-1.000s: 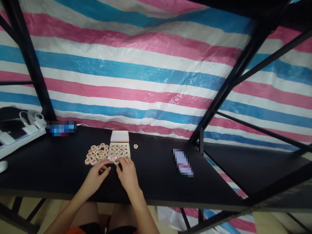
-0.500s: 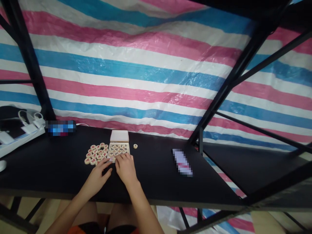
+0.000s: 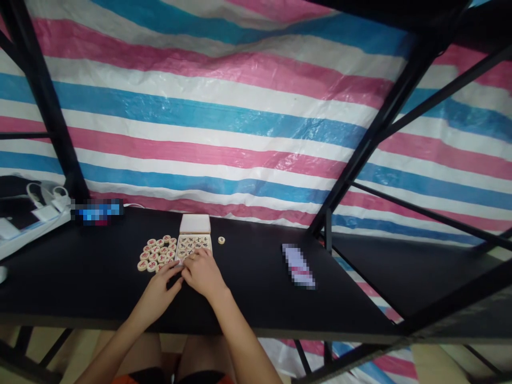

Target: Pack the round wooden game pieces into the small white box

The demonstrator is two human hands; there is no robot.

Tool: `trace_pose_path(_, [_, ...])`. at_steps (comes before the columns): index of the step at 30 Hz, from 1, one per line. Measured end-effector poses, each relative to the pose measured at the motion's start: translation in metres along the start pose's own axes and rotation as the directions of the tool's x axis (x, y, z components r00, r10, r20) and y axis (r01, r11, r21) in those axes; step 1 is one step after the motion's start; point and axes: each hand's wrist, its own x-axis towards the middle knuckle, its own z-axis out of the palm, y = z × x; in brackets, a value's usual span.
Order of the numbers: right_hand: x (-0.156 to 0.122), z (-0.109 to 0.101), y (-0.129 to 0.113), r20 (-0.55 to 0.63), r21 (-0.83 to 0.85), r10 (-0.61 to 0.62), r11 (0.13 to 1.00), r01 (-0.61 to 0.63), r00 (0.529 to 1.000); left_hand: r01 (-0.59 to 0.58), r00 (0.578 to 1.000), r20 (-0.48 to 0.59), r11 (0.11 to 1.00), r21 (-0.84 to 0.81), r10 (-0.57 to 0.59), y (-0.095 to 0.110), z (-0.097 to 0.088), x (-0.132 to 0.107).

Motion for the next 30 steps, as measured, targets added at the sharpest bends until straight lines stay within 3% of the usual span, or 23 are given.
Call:
trace_pose_path(6, [0.000, -0.003, 0.019, -0.045, 0.009, 0.058, 0.998, -0.058, 0.997, 0.004, 1.000, -0.012, 1.000, 0.010, -0.004, -0.003, 0.002, -0.001])
trace_pose_path(8, [0.003, -0.003, 0.038, -0.073, 0.001, 0.182, 0.983, -0.182, 0.981, 0.005, 1.000, -0.005, 1.000, 0.008, -0.005, -0.002, 0.002, -0.002])
trace_pose_path(10, [0.004, -0.002, 0.061, -0.077, -0.029, 0.358, 0.932, -0.361, 0.931, 0.009, 1.000, -0.005, 1.000, -0.002, -0.009, -0.001, 0.001, -0.003])
trace_pose_path(11, [0.004, 0.000, 0.073, -0.072, -0.033, 0.390, 0.919, -0.393, 0.918, 0.010, 1.000, -0.010, 1.000, -0.011, -0.010, 0.000, 0.000, -0.004])
trace_pose_path(14, [0.000, 0.006, 0.101, -0.024, -0.027, 0.418, 0.908, -0.418, 0.908, 0.021, 0.999, -0.040, 0.999, -0.050, -0.023, 0.003, -0.003, -0.004])
trace_pose_path(17, [-0.009, 0.004, 0.112, -0.027, -0.004, 0.446, 0.895, -0.446, 0.895, 0.028, 0.998, -0.048, 0.996, -0.083, -0.032, 0.005, -0.006, -0.003])
trace_pose_path(19, [-0.015, -0.002, 0.106, -0.064, 0.022, 0.471, 0.882, -0.470, 0.880, 0.027, 1.000, -0.010, 0.995, -0.098, -0.028, 0.006, -0.007, -0.002])
trace_pose_path(22, [-0.024, -0.012, 0.077, -0.122, 0.097, 0.473, 0.881, -0.464, 0.873, 0.047, 0.998, 0.047, 0.986, -0.160, -0.040, 0.007, -0.008, -0.002])
trace_pose_path(24, [-0.029, -0.012, 0.048, -0.157, 0.286, 0.444, 0.875, -0.390, 0.882, 0.075, 0.995, 0.074, 0.973, -0.218, -0.060, 0.008, -0.009, -0.003])
trace_pose_path(27, [-0.034, -0.003, 0.004, -0.127, 0.583, 0.464, 0.750, -0.312, 0.877, 0.091, 0.990, 0.126, 0.960, -0.266, -0.059, 0.010, -0.012, -0.002])
trace_pose_path(30, [-0.036, 0.010, -0.019, -0.074, 0.691, 0.503, 0.648, -0.319, 0.861, 0.088, 0.985, 0.169, 0.949, -0.303, -0.037, 0.010, -0.015, -0.001])
